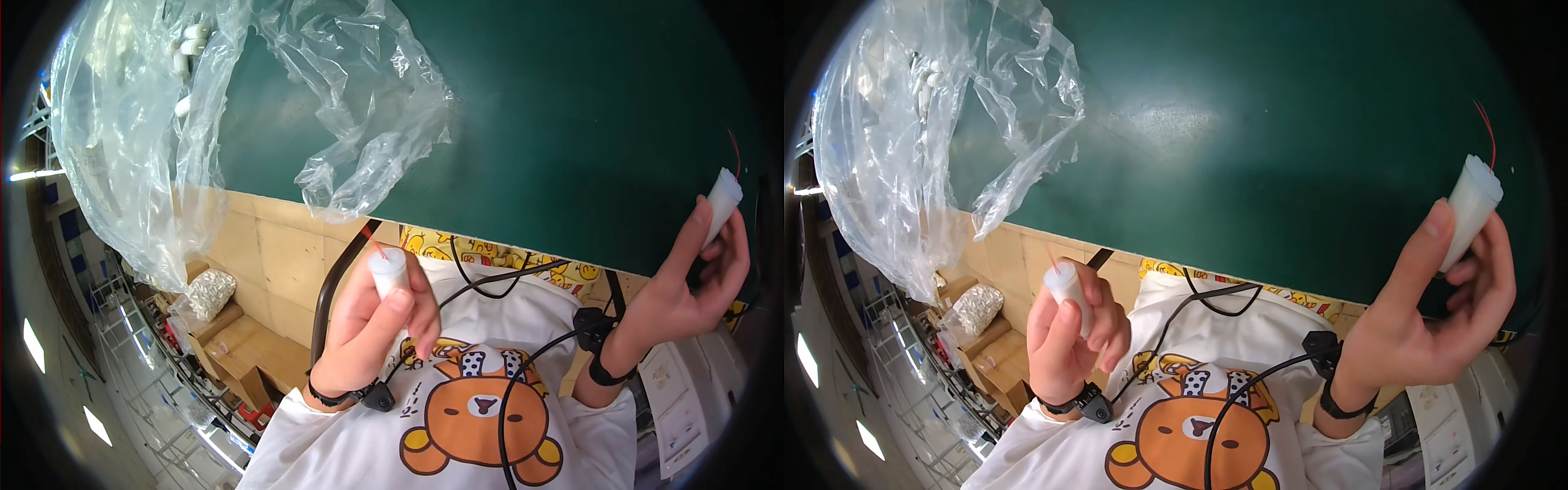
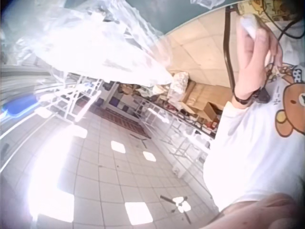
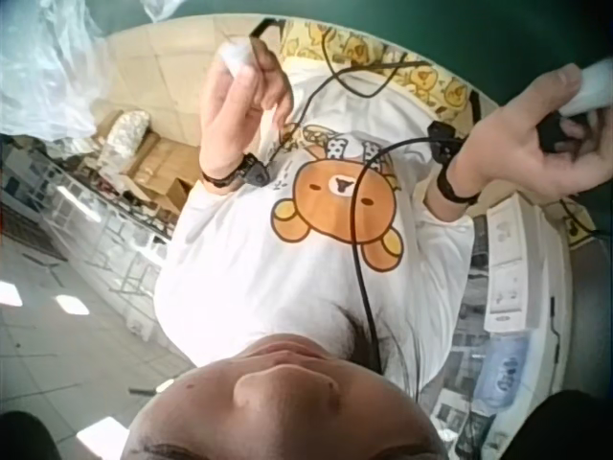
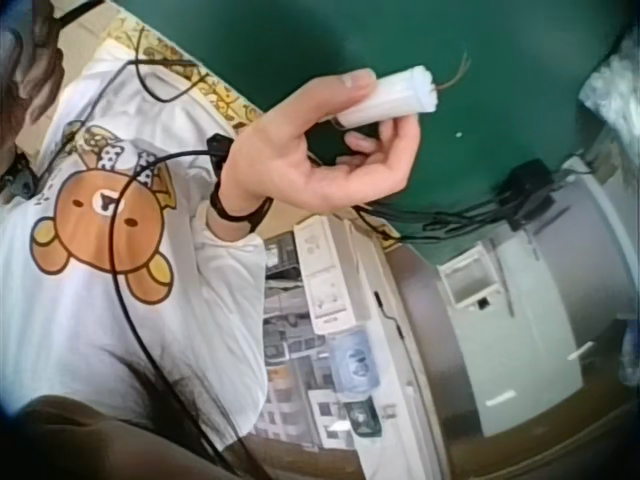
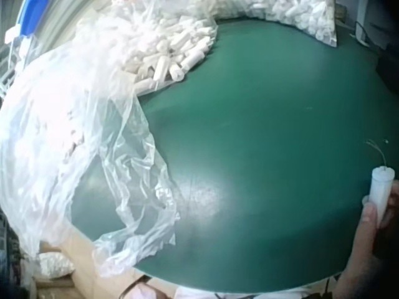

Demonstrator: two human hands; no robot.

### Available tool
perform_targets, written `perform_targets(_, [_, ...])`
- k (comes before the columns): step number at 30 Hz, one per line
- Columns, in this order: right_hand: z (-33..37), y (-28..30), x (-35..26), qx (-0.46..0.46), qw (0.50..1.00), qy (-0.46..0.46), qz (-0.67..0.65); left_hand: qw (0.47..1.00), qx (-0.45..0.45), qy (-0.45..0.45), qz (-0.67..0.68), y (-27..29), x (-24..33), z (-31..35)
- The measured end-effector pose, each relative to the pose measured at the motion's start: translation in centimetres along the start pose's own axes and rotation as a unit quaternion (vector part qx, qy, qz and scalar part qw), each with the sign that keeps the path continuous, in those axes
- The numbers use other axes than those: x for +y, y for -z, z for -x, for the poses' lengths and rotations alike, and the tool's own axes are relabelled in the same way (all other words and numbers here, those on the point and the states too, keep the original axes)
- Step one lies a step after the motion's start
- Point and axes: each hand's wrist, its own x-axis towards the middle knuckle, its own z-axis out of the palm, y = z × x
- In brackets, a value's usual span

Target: The person repeatedly picks up pairs of white cylindrical objects with red wires protruding from their ends. They hold the cylinders together, aligning the wires, and then place them back on the table or into a plastic bag. The process is repetitive and involves handling the objects one pair at a time.

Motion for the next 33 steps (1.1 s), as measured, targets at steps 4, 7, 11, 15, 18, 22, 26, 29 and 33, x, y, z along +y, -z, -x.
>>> perform_targets(4, [-0.1,0.0,0.0,0.006,1.000,0.001,0.002,0.990,0.081,-0.002,-0.112,-0.1,0.4,-0.7])
perform_targets(7, [-0.1,0.0,0.1,0.009,1.000,-0.003,0.007,0.978,0.123,-0.015,-0.165,-0.8,0.1,-1.5])
perform_targets(11, [-0.2,0.1,0.3,0.008,1.000,0.007,0.020,0.969,0.134,-0.035,-0.204,-1.5,-0.5,-1.9])
perform_targets(15, [-0.2,0.0,0.1,0.013,1.000,0.005,0.015,0.969,0.131,-0.028,-0.207,-1.4,-0.3,-1.8])
perform_targets(18, [-0.2,-0.2,0.1,0.018,1.000,0.001,-0.008,0.972,0.133,-0.017,-0.192,-1.5,0.0,-1.9])
perform_targets(22, [-0.1,-0.1,-0.1,0.026,0.999,-0.036,-0.020,0.989,-0.095,0.075,0.085,2.2,1.6,-2.1])
perform_targets(26, [-0.2,0.0,0.2,0.011,1.000,0.004,-0.023,0.949,-0.230,-0.004,0.216,2.5,0.1,-1.3])
perform_targets(29, [0.0,0.0,0.3,0.004,0.999,0.016,-0.027,0.936,-0.254,-0.002,0.242,1.9,0.5,-1.4])
perform_targets(33, [0.0,0.1,0.4,0.001,1.000,0.018,-0.026,0.907,-0.274,-0.007,0.321,0.3,0.4,-1.4])
